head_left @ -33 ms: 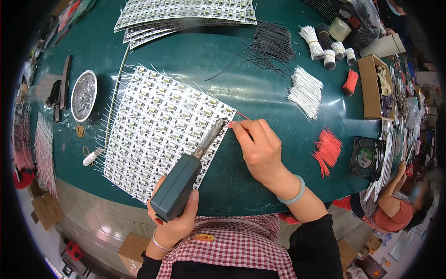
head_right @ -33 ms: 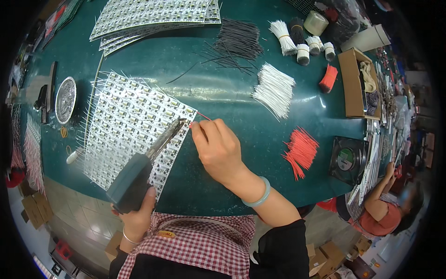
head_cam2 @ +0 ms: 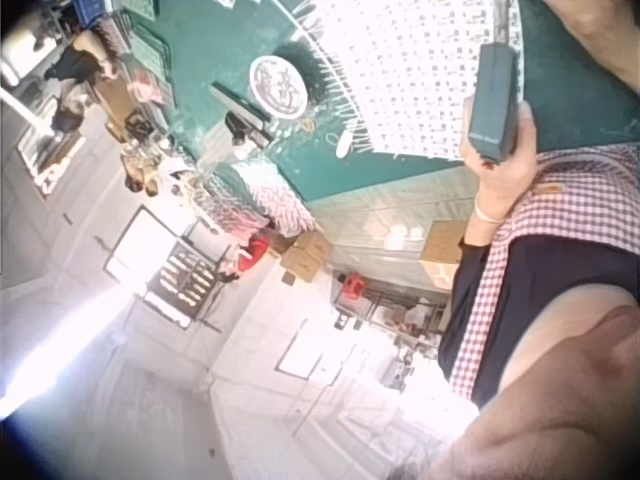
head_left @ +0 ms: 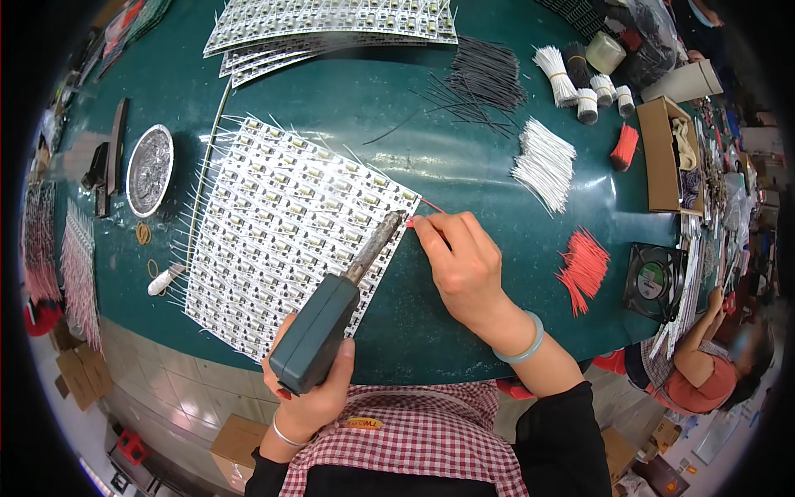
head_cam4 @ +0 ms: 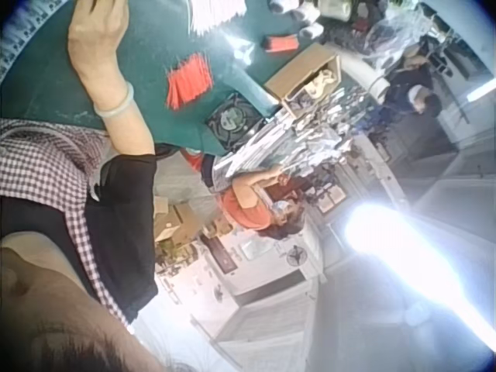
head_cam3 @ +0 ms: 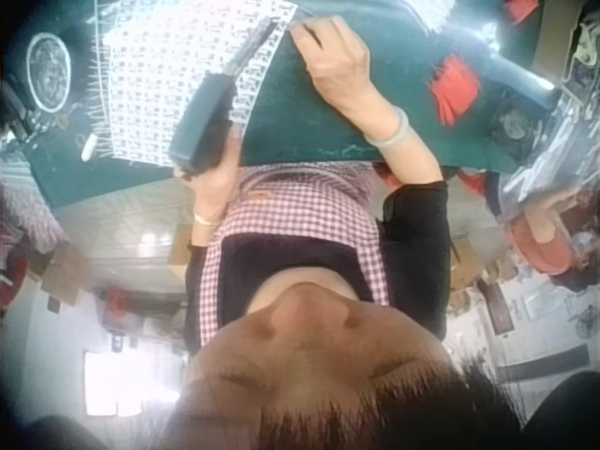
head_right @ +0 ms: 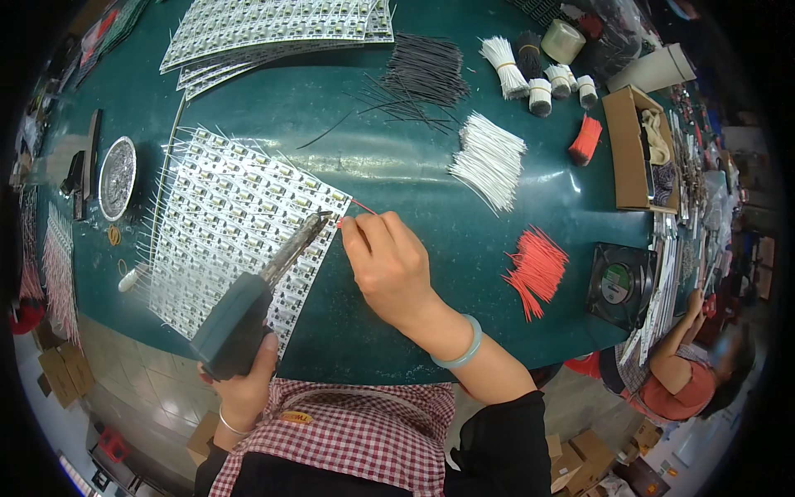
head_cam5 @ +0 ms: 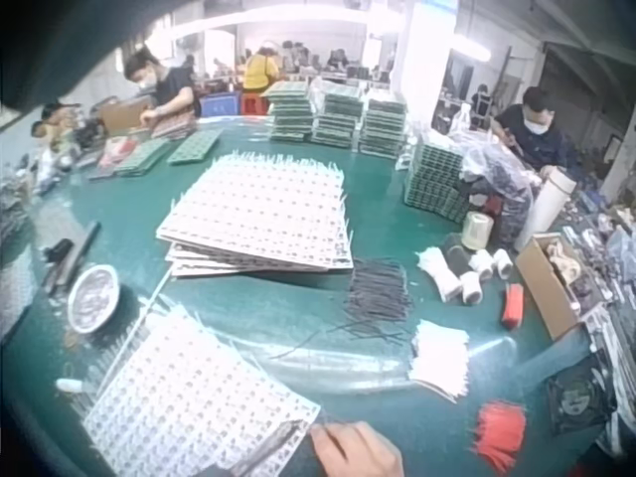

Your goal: The person uses a soldering iron to attach red and white wires to a grid of LED modules on a circuit board. They repeatedly pick wires from piles on the table, position them on the board, and apply the soldering iron to secure the connections.

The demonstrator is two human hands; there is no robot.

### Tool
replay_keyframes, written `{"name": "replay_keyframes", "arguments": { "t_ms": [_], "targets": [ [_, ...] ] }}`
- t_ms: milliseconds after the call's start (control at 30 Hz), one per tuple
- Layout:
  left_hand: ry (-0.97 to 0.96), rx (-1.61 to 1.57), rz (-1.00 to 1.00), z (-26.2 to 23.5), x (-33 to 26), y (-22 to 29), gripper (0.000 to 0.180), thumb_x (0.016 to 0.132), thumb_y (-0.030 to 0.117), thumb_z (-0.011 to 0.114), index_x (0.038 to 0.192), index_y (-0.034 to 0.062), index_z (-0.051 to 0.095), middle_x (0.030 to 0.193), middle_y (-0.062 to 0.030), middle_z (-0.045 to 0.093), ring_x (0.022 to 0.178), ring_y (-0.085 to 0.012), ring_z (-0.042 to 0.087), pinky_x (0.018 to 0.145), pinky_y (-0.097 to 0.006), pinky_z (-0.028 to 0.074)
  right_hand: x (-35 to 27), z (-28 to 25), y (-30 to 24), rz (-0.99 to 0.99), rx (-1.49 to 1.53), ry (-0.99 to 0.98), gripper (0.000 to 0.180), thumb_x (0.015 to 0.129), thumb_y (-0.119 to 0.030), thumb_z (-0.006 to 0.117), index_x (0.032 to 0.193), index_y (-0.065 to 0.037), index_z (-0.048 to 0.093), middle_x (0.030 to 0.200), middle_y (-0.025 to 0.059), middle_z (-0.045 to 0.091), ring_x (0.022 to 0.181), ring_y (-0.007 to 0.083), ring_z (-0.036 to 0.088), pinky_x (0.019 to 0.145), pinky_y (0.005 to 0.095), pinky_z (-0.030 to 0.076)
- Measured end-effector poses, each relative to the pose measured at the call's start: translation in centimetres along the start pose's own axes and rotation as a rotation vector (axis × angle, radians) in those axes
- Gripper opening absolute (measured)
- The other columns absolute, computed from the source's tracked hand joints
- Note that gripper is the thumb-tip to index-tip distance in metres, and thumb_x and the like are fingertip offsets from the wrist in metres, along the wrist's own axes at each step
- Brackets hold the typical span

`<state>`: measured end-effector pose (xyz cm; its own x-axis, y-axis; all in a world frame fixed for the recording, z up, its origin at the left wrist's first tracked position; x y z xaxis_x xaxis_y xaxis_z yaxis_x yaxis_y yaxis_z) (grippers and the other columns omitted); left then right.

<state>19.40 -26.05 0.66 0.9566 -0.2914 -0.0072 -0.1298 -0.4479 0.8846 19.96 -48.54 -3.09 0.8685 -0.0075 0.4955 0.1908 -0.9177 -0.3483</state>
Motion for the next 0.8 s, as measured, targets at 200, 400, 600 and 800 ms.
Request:
{"name": "replay_keyframes", "arguments": {
  "t_ms": [200, 400, 600, 800],
  "targets": [
    [-0.003, -0.015, -0.008, -0.1, 0.0, 0.2, 0.027, 0.076, -0.002, 0.075, 0.102, -0.0063, 0.069, 0.087, -0.0119, 0.065, 0.068, -0.0167, 0.061, 0.060, -0.027, 0.047, 0.2, -0.6, -0.2, -0.031, -0.008, 0.051, 0.029, 0.070, 0.004, 0.071, 0.099, 0.002, 0.071, 0.090, 0.0097, 0.065, 0.075, 0.0241, 0.062, 0.063, 0.0345, 0.050],
    [-0.003, 0.028, 0.022, -0.6, -0.4, 0.4, 0.027, 0.076, -0.002, 0.075, 0.102, -0.0059, 0.070, 0.090, -0.0130, 0.065, 0.071, -0.0183, 0.062, 0.061, -0.028, 0.049, -0.8, -0.5, -0.7, -0.082, 0.059, 0.067, 0.028, 0.073, -0.002, 0.070, 0.100, 0.002, 0.067, 0.091, 0.0080, 0.062, 0.078, 0.0231, 0.060, 0.063, 0.0338, 0.047],
    [-0.032, 0.041, -0.005, -0.7, -1.0, 0.0, 0.024, 0.077, -0.002, 0.075, 0.100, -0.0055, 0.070, 0.092, -0.0141, 0.066, 0.071, -0.0207, 0.064, 0.062, -0.030, 0.050, -1.0, -0.3, -1.1, -0.028, 0.078, 0.002, 0.028, 0.072, 0.004, 0.073, 0.100, 0.001, 0.071, 0.086, 0.0075, 0.065, 0.073, 0.0224, 0.062, 0.061, 0.0336, 0.049],
    [-0.036, -0.008, -0.064, -0.5, -1.4, -0.1, 0.022, 0.076, -0.003, 0.074, 0.098, -0.0067, 0.070, 0.095, -0.0161, 0.067, 0.074, -0.0227, 0.065, 0.064, -0.031, 0.050, -1.3, 0.1, -0.9, -0.071, 0.049, -0.004, 0.027, 0.073, -0.003, 0.069, 0.100, 0.001, 0.069, 0.088, 0.0057, 0.061, 0.075, 0.0203, 0.059, 0.061, 0.0317, 0.046]
  ]
}}
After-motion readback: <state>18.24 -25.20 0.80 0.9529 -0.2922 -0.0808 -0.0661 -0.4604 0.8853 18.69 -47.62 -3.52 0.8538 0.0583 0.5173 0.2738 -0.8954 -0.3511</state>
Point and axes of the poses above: each hand's wrist, its own x-axis towards the middle knuckle, its own z-axis out of the palm, y = z × x, the point moved 4 cm from there along x, towards the middle knuckle
